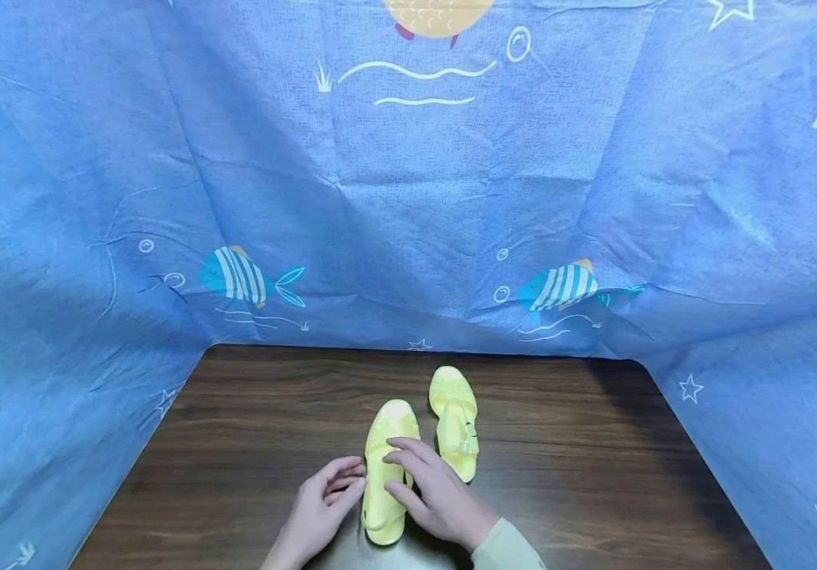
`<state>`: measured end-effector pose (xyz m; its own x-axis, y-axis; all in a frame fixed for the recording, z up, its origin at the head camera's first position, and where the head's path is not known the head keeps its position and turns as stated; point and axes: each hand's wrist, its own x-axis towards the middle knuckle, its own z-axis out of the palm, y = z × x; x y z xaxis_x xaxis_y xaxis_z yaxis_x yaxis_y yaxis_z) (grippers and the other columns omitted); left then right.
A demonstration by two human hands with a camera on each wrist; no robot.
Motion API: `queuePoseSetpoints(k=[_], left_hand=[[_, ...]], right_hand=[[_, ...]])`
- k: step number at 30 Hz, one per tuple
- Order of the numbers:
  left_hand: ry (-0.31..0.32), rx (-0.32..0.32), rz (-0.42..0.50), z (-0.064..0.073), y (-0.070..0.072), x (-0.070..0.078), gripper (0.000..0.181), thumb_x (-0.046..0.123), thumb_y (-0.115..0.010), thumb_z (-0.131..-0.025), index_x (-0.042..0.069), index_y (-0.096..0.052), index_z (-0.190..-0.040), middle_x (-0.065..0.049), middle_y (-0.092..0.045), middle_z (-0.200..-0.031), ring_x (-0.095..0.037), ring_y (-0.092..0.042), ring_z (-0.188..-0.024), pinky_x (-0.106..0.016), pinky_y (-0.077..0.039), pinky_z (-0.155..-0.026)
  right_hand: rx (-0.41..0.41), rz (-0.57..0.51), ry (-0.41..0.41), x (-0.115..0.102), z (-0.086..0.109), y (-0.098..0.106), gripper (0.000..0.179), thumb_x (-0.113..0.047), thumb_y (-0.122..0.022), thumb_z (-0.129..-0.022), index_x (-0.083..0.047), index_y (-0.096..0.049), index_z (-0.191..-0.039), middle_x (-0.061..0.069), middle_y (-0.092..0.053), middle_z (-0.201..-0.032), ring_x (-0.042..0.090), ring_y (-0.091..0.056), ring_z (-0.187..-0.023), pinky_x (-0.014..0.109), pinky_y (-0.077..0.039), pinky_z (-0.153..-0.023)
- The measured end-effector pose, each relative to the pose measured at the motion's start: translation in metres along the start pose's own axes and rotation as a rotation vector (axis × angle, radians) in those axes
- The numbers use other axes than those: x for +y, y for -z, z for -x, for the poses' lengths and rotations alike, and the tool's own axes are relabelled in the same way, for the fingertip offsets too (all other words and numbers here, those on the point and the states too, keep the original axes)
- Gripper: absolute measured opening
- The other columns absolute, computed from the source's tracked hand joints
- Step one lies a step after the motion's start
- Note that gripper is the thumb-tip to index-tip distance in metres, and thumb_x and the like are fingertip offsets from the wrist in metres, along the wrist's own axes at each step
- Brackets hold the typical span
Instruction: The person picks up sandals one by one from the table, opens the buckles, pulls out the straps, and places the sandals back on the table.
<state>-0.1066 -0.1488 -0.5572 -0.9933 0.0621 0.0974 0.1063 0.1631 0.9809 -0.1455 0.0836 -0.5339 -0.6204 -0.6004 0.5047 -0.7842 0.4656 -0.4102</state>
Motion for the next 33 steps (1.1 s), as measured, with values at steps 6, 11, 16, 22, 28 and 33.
queuePoseSetpoints(k=[6,11,16,22,28,33], left_hand=[[-0.143,-0.132,-0.132,0.009,0.008,-0.007,0.059,0.015,-0.077,-0.096,-0.008,-0.052,-0.145,-0.022,-0.063,-0.142,-0.026,-0.061,-0.133,-0.034,-0.056,-0.103],[-0.149,-0.176,-0.307,0.014,0.011,-0.006,0.098,0.034,-0.094,-0.077,-0.004,-0.045,-0.153,-0.016,-0.059,-0.150,-0.022,-0.056,-0.138,-0.033,-0.051,-0.109],[-0.101,-0.188,-0.477,0.016,0.009,-0.006,0.115,0.052,-0.098,-0.065,0.005,-0.046,-0.156,-0.007,-0.058,-0.151,-0.026,-0.058,-0.135,-0.036,-0.051,-0.107],[-0.147,-0.189,-0.553,0.017,0.004,-0.006,0.120,0.052,-0.100,-0.059,-0.001,-0.047,-0.153,-0.018,-0.055,-0.153,-0.044,-0.049,-0.141,-0.058,-0.048,-0.109],[-0.150,-0.187,-0.571,0.016,0.000,-0.004,0.115,0.046,-0.101,-0.060,-0.002,-0.049,-0.151,-0.030,-0.050,-0.153,-0.049,-0.048,-0.140,-0.064,-0.049,-0.105],[-0.128,-0.208,-0.556,0.013,-0.001,-0.001,0.105,0.038,-0.100,-0.064,0.001,-0.052,-0.151,-0.027,-0.050,-0.154,-0.047,-0.045,-0.144,-0.067,-0.046,-0.107]], right_hand=[[0.002,-0.023,-0.158,-0.008,0.024,0.003,0.053,-0.034,-0.070,-0.102,-0.008,-0.055,-0.145,0.015,-0.049,-0.157,0.029,-0.050,-0.144,0.050,-0.053,-0.106],[-0.024,-0.080,-0.236,-0.011,0.039,0.003,0.070,-0.041,-0.071,-0.101,-0.004,-0.045,-0.154,0.018,-0.042,-0.162,0.030,-0.044,-0.148,0.050,-0.051,-0.108],[-0.038,-0.078,-0.248,-0.011,0.048,-0.002,0.083,-0.046,-0.072,-0.098,0.003,-0.038,-0.157,0.019,-0.045,-0.158,0.030,-0.045,-0.146,0.050,-0.050,-0.110],[-0.124,-0.099,-0.338,-0.010,0.053,-0.012,0.105,-0.060,-0.076,-0.091,0.008,-0.032,-0.158,0.022,-0.045,-0.158,0.037,-0.046,-0.144,0.054,-0.049,-0.110],[-0.259,-0.100,-0.403,-0.011,0.050,-0.020,0.117,-0.073,-0.070,-0.086,0.003,-0.025,-0.163,0.023,-0.037,-0.164,0.050,-0.033,-0.150,0.067,-0.044,-0.110],[-0.265,-0.040,-0.338,-0.011,0.044,-0.022,0.108,-0.067,-0.070,-0.091,0.007,-0.030,-0.160,0.025,-0.040,-0.162,0.048,-0.038,-0.149,0.065,-0.040,-0.114]])
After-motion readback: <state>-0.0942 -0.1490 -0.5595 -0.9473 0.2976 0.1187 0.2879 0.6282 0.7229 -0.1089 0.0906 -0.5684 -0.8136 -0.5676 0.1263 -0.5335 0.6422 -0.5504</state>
